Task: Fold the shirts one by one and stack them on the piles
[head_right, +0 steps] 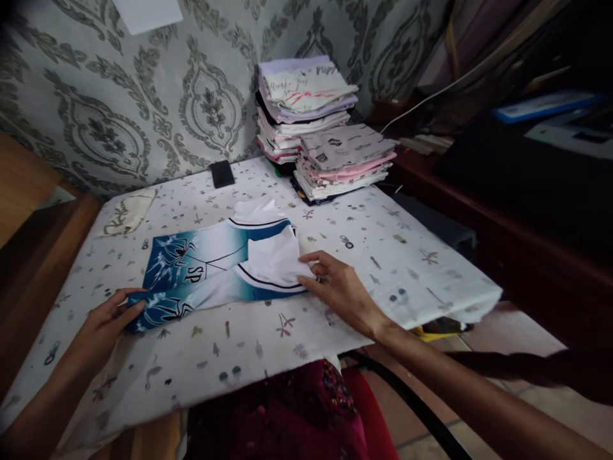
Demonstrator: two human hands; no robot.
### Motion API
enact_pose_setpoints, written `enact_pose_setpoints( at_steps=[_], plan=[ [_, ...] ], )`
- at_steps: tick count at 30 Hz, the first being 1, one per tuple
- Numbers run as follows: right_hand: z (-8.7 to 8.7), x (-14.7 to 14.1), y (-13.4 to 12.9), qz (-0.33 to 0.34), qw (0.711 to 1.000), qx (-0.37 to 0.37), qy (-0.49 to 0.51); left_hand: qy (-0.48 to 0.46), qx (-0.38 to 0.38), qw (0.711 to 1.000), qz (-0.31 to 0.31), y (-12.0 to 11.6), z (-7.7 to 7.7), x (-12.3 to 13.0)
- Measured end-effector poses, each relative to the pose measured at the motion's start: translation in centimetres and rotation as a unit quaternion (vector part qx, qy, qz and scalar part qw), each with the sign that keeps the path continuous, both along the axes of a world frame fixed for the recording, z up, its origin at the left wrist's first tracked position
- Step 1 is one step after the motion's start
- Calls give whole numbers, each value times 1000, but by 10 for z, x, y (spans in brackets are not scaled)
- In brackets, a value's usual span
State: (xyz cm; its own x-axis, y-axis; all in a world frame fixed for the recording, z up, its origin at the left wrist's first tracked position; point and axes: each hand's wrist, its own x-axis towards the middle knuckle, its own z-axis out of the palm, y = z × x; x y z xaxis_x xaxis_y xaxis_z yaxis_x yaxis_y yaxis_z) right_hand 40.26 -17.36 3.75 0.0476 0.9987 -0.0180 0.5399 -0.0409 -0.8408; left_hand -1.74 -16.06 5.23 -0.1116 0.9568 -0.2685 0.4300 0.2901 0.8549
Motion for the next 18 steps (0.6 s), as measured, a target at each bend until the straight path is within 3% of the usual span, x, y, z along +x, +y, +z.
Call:
enact_pose_setpoints(
  at_steps=[5,8,10,14,18],
  plan=[
    [-7,9,-19,25,996,14,-84,-5,14,999,34,-6,-2,-8],
    [-10,10,-27,43,992,42,-112,40,16,999,2,-11,-7,-12],
    [-13,10,-30,48,990,61,-121,117,28,992,-31,-14,-11,-14],
    [-21,15,-34,64,986,95,-124,329,45,941,-64,-23,-14,-20],
    [-18,24,-35,87,975,137,-154,453,89,883,-90,-30,-8,-17]
  ],
)
